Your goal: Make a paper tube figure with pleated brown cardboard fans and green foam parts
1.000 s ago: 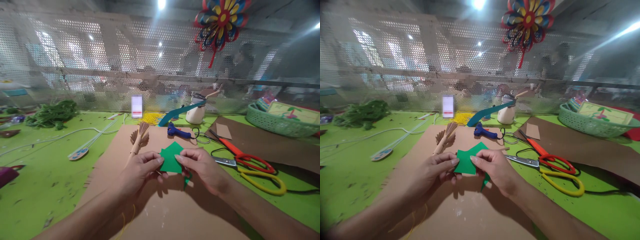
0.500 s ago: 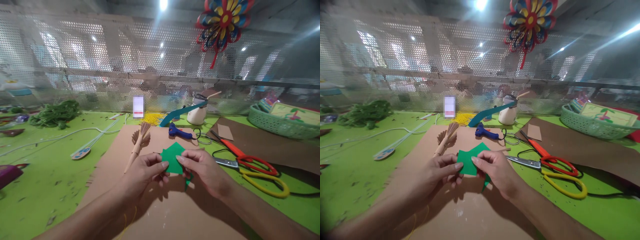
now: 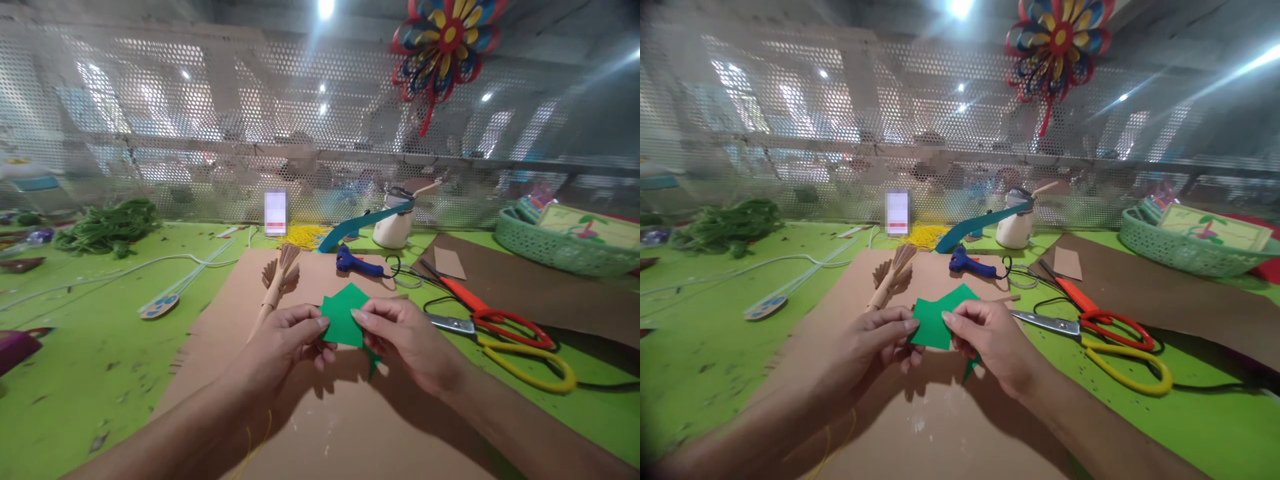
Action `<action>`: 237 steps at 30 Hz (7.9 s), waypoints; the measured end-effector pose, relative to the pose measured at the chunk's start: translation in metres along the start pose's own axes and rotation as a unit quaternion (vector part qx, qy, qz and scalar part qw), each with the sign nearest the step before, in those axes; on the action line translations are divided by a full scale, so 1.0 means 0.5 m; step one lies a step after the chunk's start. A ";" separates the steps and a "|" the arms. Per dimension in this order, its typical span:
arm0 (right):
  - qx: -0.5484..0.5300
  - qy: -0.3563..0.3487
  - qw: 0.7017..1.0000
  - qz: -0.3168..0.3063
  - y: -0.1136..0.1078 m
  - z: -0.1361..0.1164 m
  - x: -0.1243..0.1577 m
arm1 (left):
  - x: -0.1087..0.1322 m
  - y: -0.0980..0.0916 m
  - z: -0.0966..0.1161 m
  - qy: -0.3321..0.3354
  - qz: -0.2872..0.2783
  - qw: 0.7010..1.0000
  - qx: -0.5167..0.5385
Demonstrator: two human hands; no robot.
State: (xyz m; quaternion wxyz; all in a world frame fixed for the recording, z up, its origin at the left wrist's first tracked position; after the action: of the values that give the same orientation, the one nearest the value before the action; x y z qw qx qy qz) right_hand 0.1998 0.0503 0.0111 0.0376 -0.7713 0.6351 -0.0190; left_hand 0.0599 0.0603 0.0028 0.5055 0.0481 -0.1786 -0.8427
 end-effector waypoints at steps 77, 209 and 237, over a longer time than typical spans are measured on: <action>-0.025 0.031 0.999 -0.014 0.009 0.002 -0.017 | 0.011 0.013 0.098 0.253 -0.054 0.809 -0.528; 0.532 -0.086 0.842 0.008 -0.089 0.002 -0.018 | 0.071 -0.003 0.206 0.272 0.025 0.748 -0.605; 0.416 -0.128 0.822 0.369 -0.450 -0.095 -0.039 | 0.073 0.081 0.018 0.156 -0.084 0.701 -0.691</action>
State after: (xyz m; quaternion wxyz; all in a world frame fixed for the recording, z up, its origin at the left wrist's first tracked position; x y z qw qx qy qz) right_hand 0.4124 0.1106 0.0772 0.4400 -0.3864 0.7933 -0.1667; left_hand 0.0737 0.0137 0.0292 0.3445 -0.1693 0.5398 -0.7492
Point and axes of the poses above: each hand's wrist, its own x-axis away from the middle knuckle, its own y-axis out of the palm, z = x × y, the point moved 7 cm from there along -x, towards the middle knuckle, and after that the axes turned 5 degrees about x, right-handed, at the moved point
